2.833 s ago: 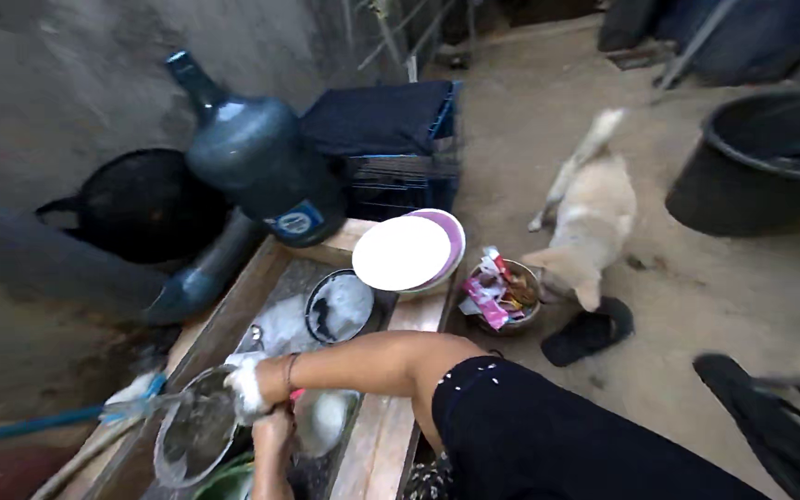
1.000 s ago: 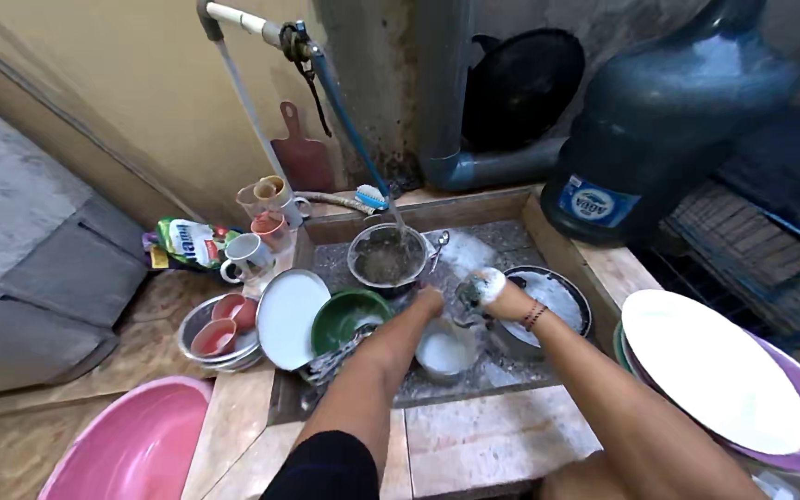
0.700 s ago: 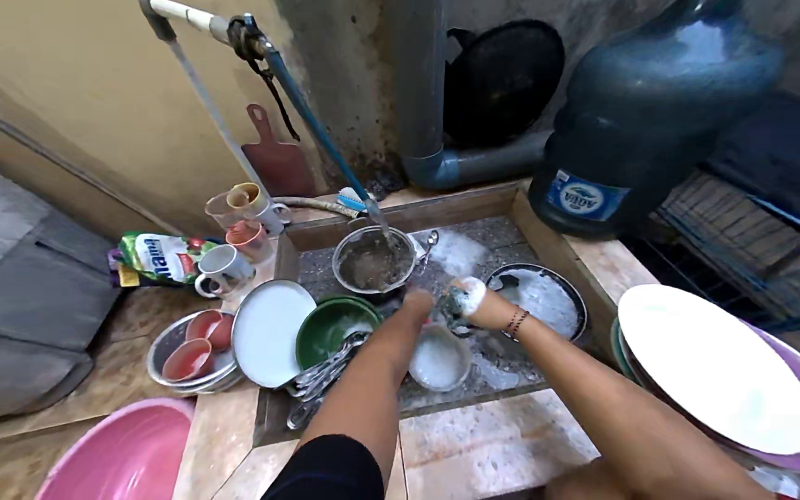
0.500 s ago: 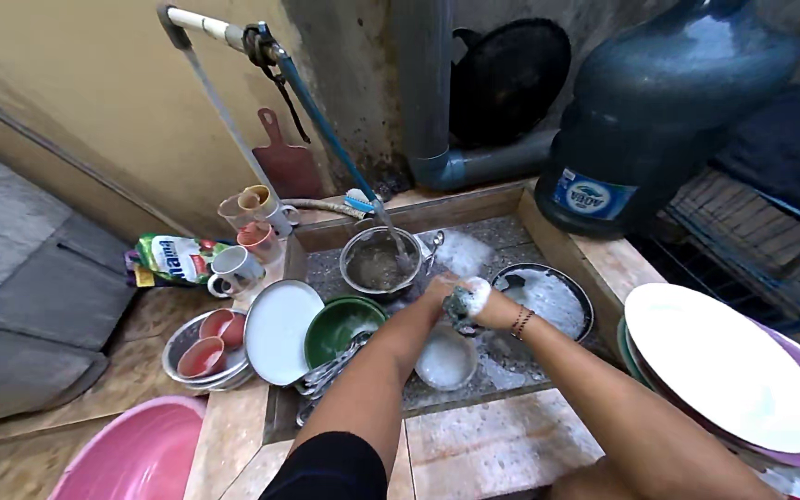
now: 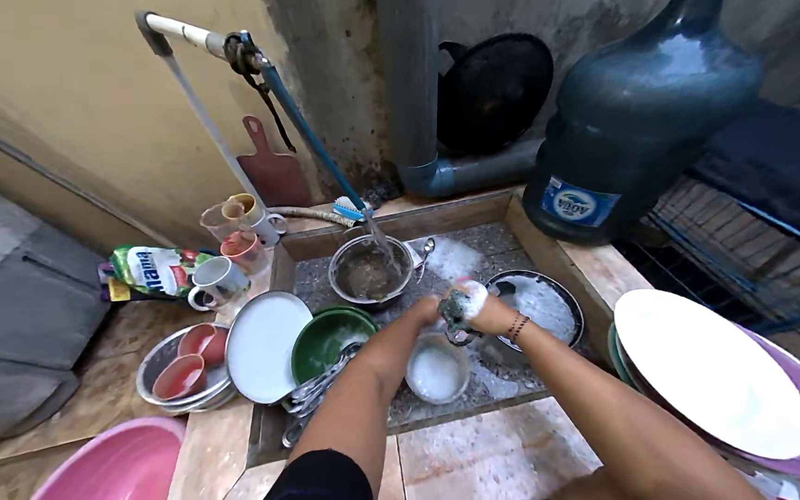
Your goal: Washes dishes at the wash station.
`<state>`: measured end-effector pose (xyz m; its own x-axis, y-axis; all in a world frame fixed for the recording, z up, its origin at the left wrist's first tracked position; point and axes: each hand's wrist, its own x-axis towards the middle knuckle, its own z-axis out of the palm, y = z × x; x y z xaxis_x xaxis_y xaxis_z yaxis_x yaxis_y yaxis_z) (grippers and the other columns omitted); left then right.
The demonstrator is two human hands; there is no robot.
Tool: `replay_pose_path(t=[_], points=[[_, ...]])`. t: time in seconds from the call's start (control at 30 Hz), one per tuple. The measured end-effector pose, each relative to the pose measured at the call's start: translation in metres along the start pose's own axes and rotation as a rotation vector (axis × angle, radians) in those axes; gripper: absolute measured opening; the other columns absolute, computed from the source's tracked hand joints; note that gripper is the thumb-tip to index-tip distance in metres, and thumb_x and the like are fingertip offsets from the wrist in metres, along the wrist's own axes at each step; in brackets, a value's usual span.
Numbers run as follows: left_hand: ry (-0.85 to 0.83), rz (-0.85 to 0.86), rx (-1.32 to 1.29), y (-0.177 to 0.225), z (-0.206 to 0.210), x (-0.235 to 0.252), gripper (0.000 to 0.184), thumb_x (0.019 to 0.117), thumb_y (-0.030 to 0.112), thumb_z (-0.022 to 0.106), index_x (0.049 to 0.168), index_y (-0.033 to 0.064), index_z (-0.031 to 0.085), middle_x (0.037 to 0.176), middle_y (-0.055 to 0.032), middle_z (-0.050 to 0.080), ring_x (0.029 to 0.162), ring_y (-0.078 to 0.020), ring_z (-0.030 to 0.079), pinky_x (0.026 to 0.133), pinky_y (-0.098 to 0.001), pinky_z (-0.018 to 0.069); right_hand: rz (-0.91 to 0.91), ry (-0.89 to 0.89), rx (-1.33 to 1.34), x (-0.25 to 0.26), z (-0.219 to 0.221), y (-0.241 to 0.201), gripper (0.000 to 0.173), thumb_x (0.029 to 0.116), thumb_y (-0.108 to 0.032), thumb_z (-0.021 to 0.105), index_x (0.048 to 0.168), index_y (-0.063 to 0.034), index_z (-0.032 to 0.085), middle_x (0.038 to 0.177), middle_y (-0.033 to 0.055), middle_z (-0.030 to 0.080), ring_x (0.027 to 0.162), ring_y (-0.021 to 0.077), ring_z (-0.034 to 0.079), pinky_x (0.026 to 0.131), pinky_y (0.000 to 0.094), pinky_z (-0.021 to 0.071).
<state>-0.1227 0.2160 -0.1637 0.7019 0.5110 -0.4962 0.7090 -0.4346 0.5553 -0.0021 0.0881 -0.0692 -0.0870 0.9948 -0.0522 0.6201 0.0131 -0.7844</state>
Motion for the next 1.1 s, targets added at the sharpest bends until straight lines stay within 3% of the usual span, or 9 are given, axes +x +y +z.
replay_pose_path(t=[0.1,0.17,0.23,0.37,0.53,0.7,0.83,0.93,1.1], points=[[0.380,0.056,-0.580,0.000,-0.026,0.023,0.043,0.1109,0.024,0.044,0.140,-0.0064,0.054,0.132,-0.0266,0.063,0.124,-0.0332,0.061,0.110,-0.0476,0.0468,-0.031,0.018,0.011,0.002,0.003,0.002,0.030,0.0961,-0.011,0.063,0.121,0.0045,0.067,0.119,0.0183,0.069,0.114,0.0204,0.064,0.105,0.0360,0.0483],[0.579,-0.004,-0.920,-0.008,-0.052,0.038,0.043,0.1135,0.033,0.036,0.129,0.0014,0.060,0.085,-0.0076,0.058,0.069,-0.0147,0.055,0.065,-0.0309,0.0497,-0.024,-0.004,0.004,0.002,0.001,0.001,0.028,0.0965,-0.008,0.063,0.120,0.0061,0.067,0.120,0.0208,0.068,0.115,0.0236,0.063,0.106,0.0381,0.0472],[0.679,0.006,-1.357,-0.025,-0.083,0.041,0.037,0.1130,0.036,0.035,0.111,0.0062,0.058,0.065,0.0033,0.049,0.047,-0.0053,0.044,0.044,-0.0213,0.0414,-0.008,-0.022,0.014,0.003,0.000,0.000,0.027,0.0971,-0.008,0.061,0.120,0.0055,0.066,0.120,0.0204,0.067,0.114,0.0230,0.063,0.105,0.0378,0.0475],[0.654,-0.036,-1.494,-0.053,-0.125,0.019,0.038,0.1135,0.038,0.027,0.107,0.0116,0.052,0.061,0.0056,0.040,0.043,-0.0051,0.033,0.041,-0.0208,0.0311,0.063,0.011,0.157,0.003,-0.001,-0.002,0.028,0.0988,-0.006,0.059,0.125,0.0032,0.064,0.119,0.0172,0.067,0.110,0.0204,0.064,0.101,0.0370,0.0512],[0.266,-0.009,-1.534,-0.034,-0.094,-0.014,0.050,0.1120,0.043,0.023,0.073,0.0186,0.040,0.048,0.0076,0.033,0.036,-0.0038,0.031,0.036,-0.0186,0.0275,0.253,0.327,0.712,0.010,0.006,-0.009,0.041,0.0980,-0.005,0.057,0.139,-0.0025,0.050,0.110,0.0124,0.065,0.090,0.0174,0.066,0.076,0.0359,0.0588],[-0.145,0.091,-1.431,0.040,-0.005,-0.061,0.058,0.1123,0.044,0.013,0.069,0.0182,0.043,0.047,0.0076,0.035,0.036,-0.0032,0.031,0.035,-0.0186,0.0272,0.103,0.590,0.665,0.036,0.020,-0.003,0.053,0.1086,-0.023,0.048,0.154,0.0011,0.037,0.145,0.0219,0.053,0.130,0.0236,0.057,0.110,0.0390,0.0477],[-0.328,0.087,-1.117,0.062,0.027,-0.087,0.052,0.1135,0.040,0.017,0.071,0.0184,0.039,0.048,0.0079,0.030,0.037,-0.0033,0.026,0.037,-0.0187,0.0229,0.278,0.657,1.130,0.030,0.013,0.013,0.045,0.1139,-0.030,0.022,0.137,-0.0009,0.049,0.109,0.0171,0.067,0.092,0.0254,0.069,0.077,0.0441,0.0595],[-0.160,0.018,-0.851,0.076,0.024,-0.096,0.050,0.1132,0.046,0.024,0.078,0.0149,0.043,0.054,0.0069,0.032,0.041,-0.0053,0.029,0.040,-0.0203,0.0269,0.232,0.737,0.965,0.016,-0.015,0.000,0.037,0.1127,-0.015,0.031,0.132,0.0047,0.056,0.112,0.0147,0.067,0.095,0.0172,0.067,0.083,0.0338,0.0571],[0.176,-0.120,-0.574,0.065,0.006,-0.091,0.041,0.1141,0.029,0.029,0.114,0.0004,0.059,0.080,-0.0036,0.046,0.062,-0.0145,0.042,0.060,-0.0327,0.0409,0.005,0.984,0.879,0.014,-0.039,-0.016,0.033,0.1107,-0.017,0.041,0.136,-0.0006,0.054,0.117,0.0145,0.065,0.094,0.0208,0.068,0.082,0.0395,0.0599]])
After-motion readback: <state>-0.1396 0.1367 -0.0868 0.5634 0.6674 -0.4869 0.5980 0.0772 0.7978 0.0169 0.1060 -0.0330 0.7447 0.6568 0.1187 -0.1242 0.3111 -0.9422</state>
